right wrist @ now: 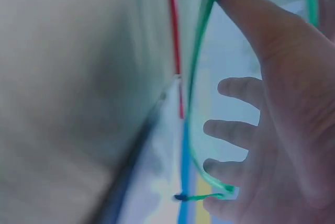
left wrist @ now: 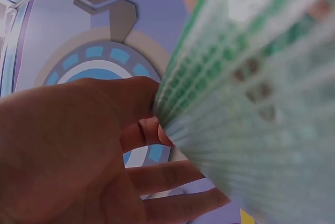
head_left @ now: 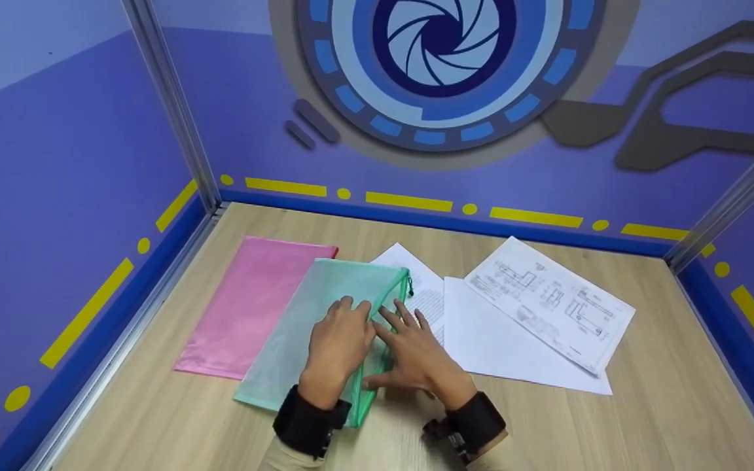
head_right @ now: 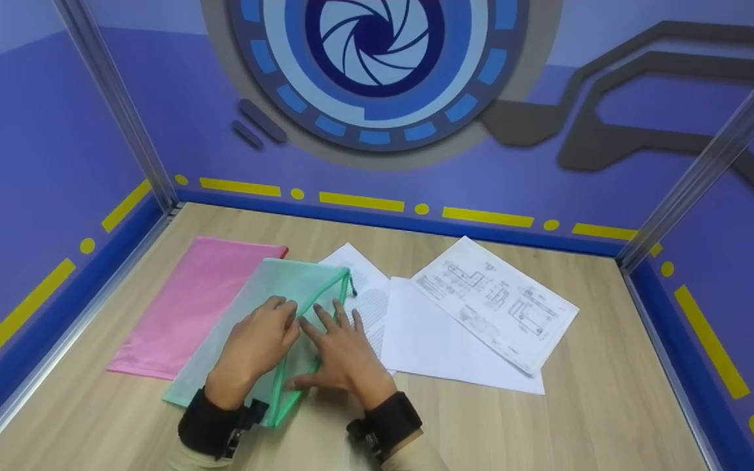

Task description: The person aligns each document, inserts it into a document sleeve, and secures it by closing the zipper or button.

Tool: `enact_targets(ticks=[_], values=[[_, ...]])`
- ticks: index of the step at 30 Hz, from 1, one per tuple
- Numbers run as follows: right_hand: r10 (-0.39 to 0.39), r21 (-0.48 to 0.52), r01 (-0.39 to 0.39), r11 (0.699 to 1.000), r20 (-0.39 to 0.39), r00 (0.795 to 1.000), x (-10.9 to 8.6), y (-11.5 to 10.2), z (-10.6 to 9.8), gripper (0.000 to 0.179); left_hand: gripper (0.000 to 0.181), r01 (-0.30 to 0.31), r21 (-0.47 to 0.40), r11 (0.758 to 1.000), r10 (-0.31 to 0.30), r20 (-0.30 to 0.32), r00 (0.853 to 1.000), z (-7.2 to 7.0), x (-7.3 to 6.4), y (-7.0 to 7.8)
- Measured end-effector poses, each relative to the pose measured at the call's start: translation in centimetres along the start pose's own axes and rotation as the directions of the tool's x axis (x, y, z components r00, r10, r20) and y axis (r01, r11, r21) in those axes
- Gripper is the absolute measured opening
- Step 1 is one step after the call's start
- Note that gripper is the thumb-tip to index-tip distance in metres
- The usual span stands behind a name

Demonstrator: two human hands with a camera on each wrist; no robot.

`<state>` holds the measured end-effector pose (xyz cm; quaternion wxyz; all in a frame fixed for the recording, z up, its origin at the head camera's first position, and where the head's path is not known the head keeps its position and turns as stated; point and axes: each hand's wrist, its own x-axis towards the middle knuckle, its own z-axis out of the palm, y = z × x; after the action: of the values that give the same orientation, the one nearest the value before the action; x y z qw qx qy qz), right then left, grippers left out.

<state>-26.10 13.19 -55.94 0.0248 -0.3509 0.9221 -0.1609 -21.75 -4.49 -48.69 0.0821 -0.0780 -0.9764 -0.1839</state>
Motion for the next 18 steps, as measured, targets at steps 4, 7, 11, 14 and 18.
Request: enact_targets(ticks=[4, 7, 11, 14, 18], values=[[-0.01, -0.022, 0.009, 1.0, -0.02, 1.0, -0.2, -0.4, -1.1, 0.112, 0.03, -0.006, -0.013, 1.0, 0.006, -0.005, 1.0, 0.1, 0.1, -0.2], [-0.009, -0.024, 0.008, 1.0, -0.035, 0.999, -0.3, -0.5, -1.5, 0.112, 0.03, -0.006, -0.019, 1.0, 0.006, 0.001, 1.0, 0.0, 0.2, -0.3], [-0.006, -0.042, 0.003, 0.999, -0.054, 0.999, -0.4, -0.4, -1.7, 0.112, 0.03, 0.003, -0.017, 1.0, -0.004, -0.005, 1.0, 0.0, 0.3, -0.6], [-0.003, -0.08, -0.003, 0.997, -0.076, 0.997, -0.6, -0.1, -1.8, 0.114, 0.03, 0.008, -0.021, 1.0, -0.009, -0.022, 1.0, -0.1, 0.4, -0.9], [-0.003, -0.134, -0.015, 0.991, -0.129, 0.992, -0.8, 0.2, -2.4, 0.115, 0.026, 0.011, -0.042, 0.999, -0.013, -0.048, 0.999, -0.5, 0.3, -1.7]])
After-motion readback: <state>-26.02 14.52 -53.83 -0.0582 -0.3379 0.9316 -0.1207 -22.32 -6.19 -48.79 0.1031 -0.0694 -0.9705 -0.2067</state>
